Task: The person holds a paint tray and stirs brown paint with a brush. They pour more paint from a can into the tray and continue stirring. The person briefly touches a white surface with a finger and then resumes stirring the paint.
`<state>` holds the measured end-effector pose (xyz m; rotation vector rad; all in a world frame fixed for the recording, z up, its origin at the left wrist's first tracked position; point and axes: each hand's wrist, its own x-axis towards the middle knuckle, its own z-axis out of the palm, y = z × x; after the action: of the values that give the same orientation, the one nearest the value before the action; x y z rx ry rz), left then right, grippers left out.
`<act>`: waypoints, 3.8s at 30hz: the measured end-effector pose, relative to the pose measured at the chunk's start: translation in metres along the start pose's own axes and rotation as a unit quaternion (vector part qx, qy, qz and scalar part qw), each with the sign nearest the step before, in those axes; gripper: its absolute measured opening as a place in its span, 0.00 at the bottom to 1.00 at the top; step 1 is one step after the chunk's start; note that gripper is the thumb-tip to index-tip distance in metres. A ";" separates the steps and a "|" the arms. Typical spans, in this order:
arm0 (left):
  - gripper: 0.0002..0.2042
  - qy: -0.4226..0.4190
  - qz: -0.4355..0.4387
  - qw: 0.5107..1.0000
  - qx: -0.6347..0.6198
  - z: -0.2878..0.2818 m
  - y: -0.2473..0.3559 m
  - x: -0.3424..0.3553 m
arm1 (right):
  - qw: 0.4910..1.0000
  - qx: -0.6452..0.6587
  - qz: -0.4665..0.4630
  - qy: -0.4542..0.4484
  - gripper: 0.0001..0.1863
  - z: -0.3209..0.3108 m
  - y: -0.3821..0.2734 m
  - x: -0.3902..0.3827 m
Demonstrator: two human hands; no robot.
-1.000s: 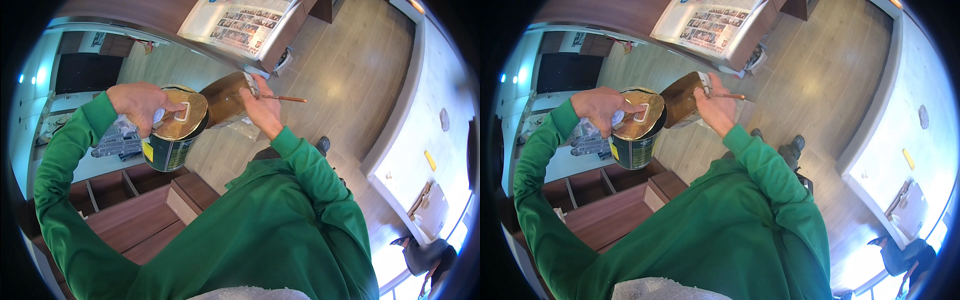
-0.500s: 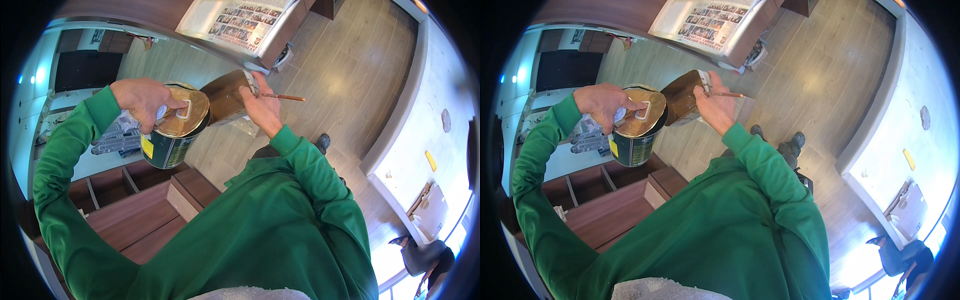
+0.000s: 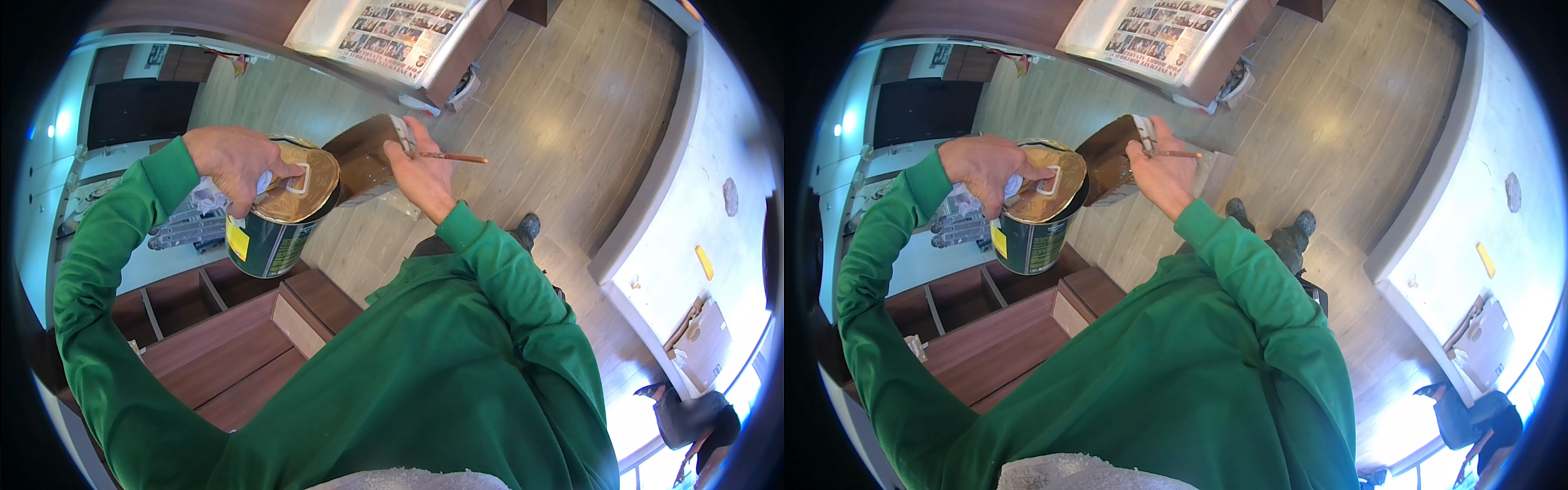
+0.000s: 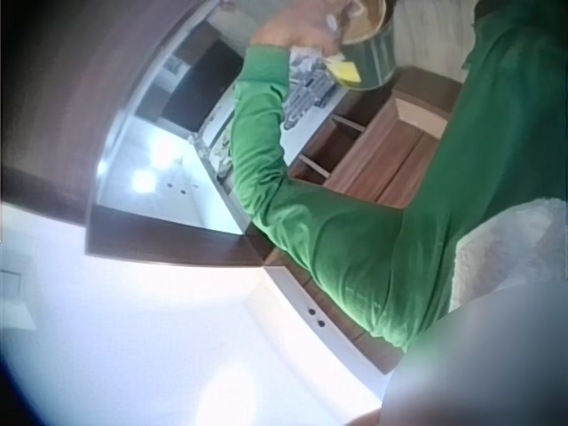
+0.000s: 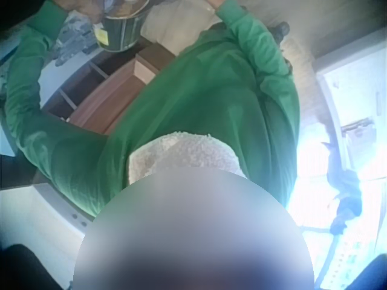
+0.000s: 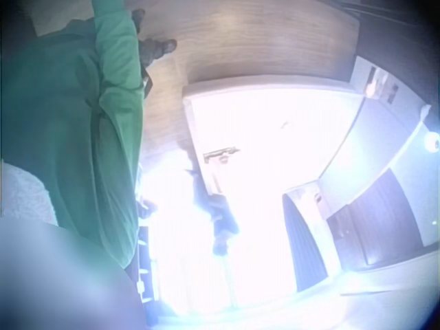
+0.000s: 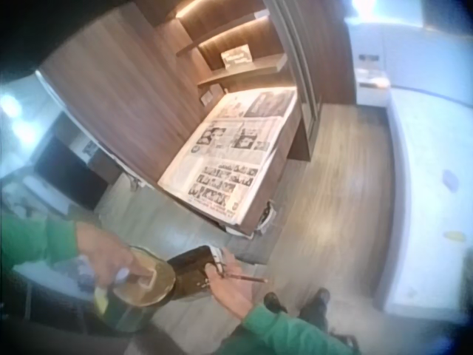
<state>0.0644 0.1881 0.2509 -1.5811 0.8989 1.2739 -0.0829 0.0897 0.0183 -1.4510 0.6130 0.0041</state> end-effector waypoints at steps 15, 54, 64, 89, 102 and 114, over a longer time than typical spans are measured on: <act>0.55 -0.032 -0.013 0.999 0.005 -0.004 0.001 0.006 | 1.000 -0.013 0.007 -0.005 0.37 0.012 0.004 0.006; 0.58 0.083 0.046 0.995 -0.011 0.052 -0.035 0.013 | 1.000 -0.003 -0.018 -0.011 0.35 0.035 0.024 0.018; 0.59 0.394 0.005 0.895 -0.207 0.215 -0.044 0.082 | 0.990 0.136 -0.014 -0.021 0.33 0.023 0.060 0.046; 0.54 0.379 -0.165 0.543 -0.731 0.306 -0.061 0.644 | 0.983 0.136 0.102 0.068 0.28 -0.011 0.082 0.019; 0.43 0.315 -0.050 0.526 -0.788 0.341 -0.050 0.589 | 0.982 0.107 0.019 0.155 0.27 -0.004 0.014 0.054; 0.15 0.294 0.456 0.301 -0.784 0.131 -0.021 0.279 | 0.965 0.143 0.009 0.219 0.30 -0.053 -0.075 0.004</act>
<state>0.0984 0.3166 -0.0282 -3.5100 0.8542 3.0262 -0.0730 0.0284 0.0865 -1.1673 0.9444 -0.3863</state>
